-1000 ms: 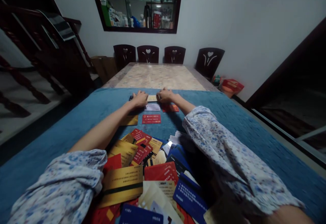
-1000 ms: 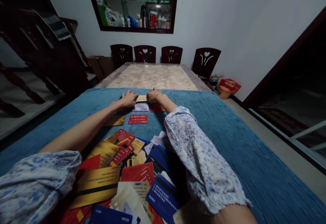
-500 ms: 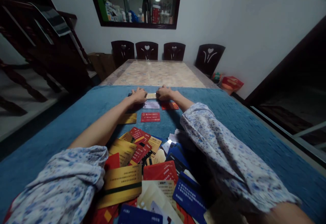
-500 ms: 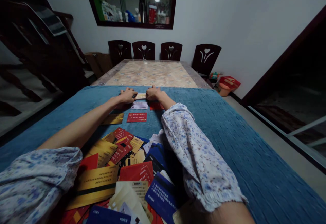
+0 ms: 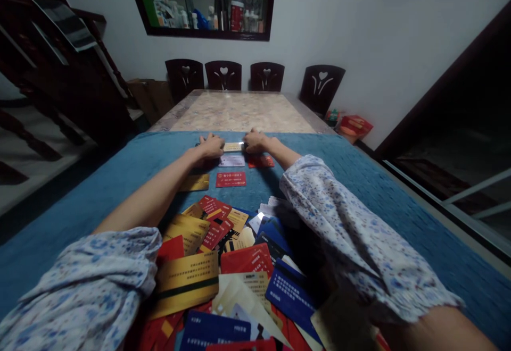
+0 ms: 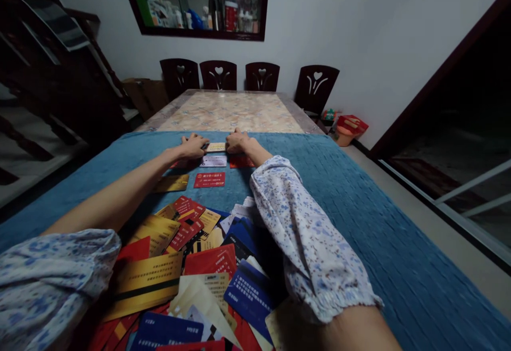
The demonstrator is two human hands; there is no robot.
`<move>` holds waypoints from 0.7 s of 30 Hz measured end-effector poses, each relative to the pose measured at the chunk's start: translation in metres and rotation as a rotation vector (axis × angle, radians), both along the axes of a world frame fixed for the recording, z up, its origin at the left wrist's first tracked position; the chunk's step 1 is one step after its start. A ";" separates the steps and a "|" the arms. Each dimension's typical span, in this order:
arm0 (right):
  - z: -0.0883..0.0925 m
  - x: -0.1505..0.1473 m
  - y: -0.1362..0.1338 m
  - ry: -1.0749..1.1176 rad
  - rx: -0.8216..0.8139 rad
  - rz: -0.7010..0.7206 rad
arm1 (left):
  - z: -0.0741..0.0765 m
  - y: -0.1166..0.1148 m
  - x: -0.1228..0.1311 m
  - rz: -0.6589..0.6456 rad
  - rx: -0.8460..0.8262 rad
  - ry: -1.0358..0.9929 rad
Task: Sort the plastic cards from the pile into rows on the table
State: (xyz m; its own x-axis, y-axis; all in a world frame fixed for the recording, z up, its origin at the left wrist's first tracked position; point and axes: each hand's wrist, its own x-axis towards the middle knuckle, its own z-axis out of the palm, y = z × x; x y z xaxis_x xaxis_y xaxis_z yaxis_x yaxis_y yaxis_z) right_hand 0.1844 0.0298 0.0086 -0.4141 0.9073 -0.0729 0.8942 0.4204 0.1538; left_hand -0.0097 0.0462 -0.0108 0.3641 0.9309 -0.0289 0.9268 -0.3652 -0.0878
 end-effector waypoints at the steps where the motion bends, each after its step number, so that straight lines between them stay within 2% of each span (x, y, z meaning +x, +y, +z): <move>1: 0.001 0.003 -0.001 0.001 0.008 0.003 | 0.000 0.000 -0.001 -0.001 0.014 -0.007; 8: 0.010 0.027 -0.019 0.076 0.058 0.012 | -0.002 -0.014 -0.006 -0.054 0.103 -0.091; 14: 0.016 0.043 -0.051 0.095 0.070 0.027 | 0.004 -0.042 0.000 -0.089 0.110 -0.149; 21: 0.014 0.057 -0.094 0.118 0.067 0.035 | 0.008 -0.076 0.010 -0.123 0.128 -0.165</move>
